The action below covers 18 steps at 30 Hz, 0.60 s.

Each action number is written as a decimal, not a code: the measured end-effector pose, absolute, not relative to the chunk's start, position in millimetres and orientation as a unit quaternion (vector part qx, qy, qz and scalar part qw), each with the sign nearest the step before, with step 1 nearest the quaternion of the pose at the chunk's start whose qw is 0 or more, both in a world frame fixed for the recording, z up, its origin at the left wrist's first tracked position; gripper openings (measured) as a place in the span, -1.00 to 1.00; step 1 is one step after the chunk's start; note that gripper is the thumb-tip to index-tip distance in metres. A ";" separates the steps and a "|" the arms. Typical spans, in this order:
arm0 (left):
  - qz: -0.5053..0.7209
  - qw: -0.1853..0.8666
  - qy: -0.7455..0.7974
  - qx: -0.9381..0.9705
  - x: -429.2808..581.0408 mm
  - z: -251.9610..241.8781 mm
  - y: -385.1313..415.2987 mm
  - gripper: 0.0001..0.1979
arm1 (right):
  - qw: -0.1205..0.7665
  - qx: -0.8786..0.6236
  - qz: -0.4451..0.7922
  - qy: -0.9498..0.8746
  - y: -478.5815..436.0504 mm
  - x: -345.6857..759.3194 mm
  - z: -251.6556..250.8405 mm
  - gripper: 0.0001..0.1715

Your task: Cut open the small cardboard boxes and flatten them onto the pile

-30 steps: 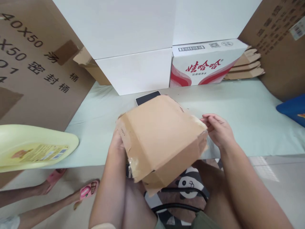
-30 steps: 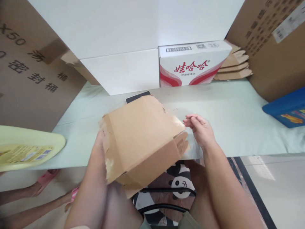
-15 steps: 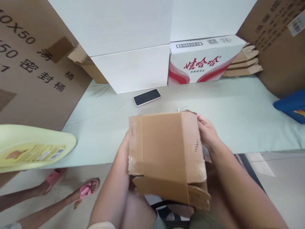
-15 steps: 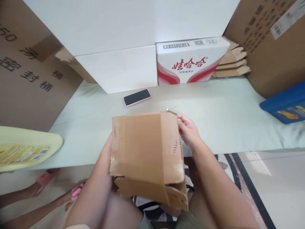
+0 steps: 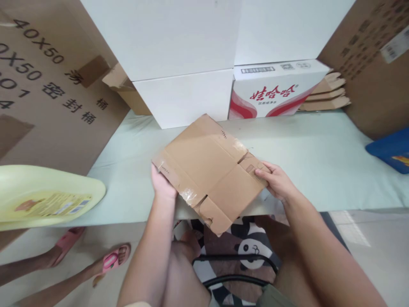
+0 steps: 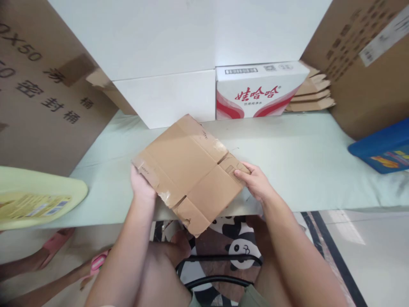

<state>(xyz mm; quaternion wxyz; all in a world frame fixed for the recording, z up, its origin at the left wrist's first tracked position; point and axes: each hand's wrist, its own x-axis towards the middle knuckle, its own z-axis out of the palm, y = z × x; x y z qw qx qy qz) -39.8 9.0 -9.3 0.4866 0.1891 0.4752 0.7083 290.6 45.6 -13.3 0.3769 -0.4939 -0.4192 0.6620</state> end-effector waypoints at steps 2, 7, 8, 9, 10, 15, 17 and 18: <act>0.736 0.495 0.436 0.151 -38.3 -4.1 8.5 -0.62 | 0.415 -0.512 0.608 -0.442 42.7 292.3 -9.1 -0.44; 0.728 0.513 0.441 0.110 -31.3 -4.3 14.7 -0.74 | 0.501 -0.447 0.615 -0.414 22.2 296.1 3.5 -0.23; 0.726 0.521 0.436 0.106 -28.2 -4.3 15.8 -0.74 | 0.490 -0.450 0.612 -0.427 16.1 296.0 4.1 -0.26; 0.723 0.527 0.434 0.105 -24.7 -3.8 16.2 -0.75 | 0.466 -0.467 0.606 -0.445 9.3 296.6 3.7 -0.33; 0.715 0.535 0.437 0.106 -21.0 -2.6 16.1 -0.76 | 0.439 -0.494 0.598 -0.453 2.1 298.7 2.6 -0.41; 0.655 0.594 0.450 0.127 -10.4 6.0 10.1 -0.78 | 0.495 -0.620 0.521 -0.313 -35.7 353.4 -2.1 -0.39; 0.644 0.613 0.436 0.140 -11.1 7.5 8.2 -0.77 | 0.561 -0.657 0.429 -0.263 -45.7 393.2 3.5 -0.37; 0.640 0.618 0.434 0.144 -11.9 7.4 7.9 -0.78 | 0.587 -0.676 0.367 -0.251 -48.1 413.2 8.6 -0.40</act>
